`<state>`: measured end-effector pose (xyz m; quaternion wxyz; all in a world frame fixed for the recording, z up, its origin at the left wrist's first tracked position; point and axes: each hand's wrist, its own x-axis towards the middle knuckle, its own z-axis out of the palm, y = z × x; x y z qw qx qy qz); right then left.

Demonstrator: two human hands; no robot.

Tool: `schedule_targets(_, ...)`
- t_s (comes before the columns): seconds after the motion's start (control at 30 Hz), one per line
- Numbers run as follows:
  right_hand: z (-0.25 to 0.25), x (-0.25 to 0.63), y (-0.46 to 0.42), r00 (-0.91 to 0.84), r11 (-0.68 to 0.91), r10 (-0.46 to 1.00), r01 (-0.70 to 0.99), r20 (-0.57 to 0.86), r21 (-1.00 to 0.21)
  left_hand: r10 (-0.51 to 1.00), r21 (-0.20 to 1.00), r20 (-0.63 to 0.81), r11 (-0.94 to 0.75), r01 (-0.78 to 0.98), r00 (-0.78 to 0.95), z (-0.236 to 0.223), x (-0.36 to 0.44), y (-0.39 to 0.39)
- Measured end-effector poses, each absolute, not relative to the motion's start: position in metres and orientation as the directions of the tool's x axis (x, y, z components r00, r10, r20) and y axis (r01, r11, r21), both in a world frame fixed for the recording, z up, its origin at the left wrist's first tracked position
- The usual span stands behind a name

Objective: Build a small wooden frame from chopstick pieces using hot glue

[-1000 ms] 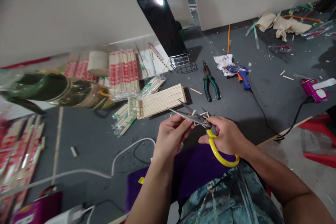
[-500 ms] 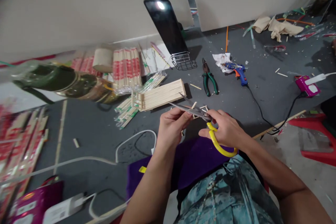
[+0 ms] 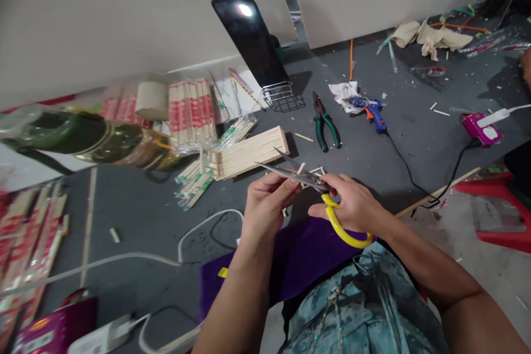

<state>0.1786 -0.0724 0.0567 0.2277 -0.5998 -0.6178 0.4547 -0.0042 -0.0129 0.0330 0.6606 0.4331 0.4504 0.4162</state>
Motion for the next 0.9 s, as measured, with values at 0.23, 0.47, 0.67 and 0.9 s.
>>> schedule_targets(0.23,0.055,0.178,-0.072,-0.167,-0.149,0.945,0.544,-0.281,-0.826,0.942,0.950,-0.253,0.285,-0.125,0.220,0.036,-0.004,-0.013)
schedule_targets(0.47,0.057,0.179,-0.073,-0.155,-0.152,0.947,0.557,-0.282,-0.816,0.956,0.973,-0.194,0.216,-0.082,0.221,0.032,-0.007,-0.014)
schedule_targets(0.67,0.057,0.180,-0.076,-0.159,-0.101,0.962,0.546,-0.221,-0.832,0.974,0.996,-0.083,0.088,-0.015,0.211,0.041,-0.005,-0.020)
schedule_targets(0.9,0.056,0.180,-0.076,-0.143,-0.098,0.969,0.519,-0.200,-0.849,0.976,1.000,-0.008,0.006,0.010,0.215,0.046,-0.004,-0.020)
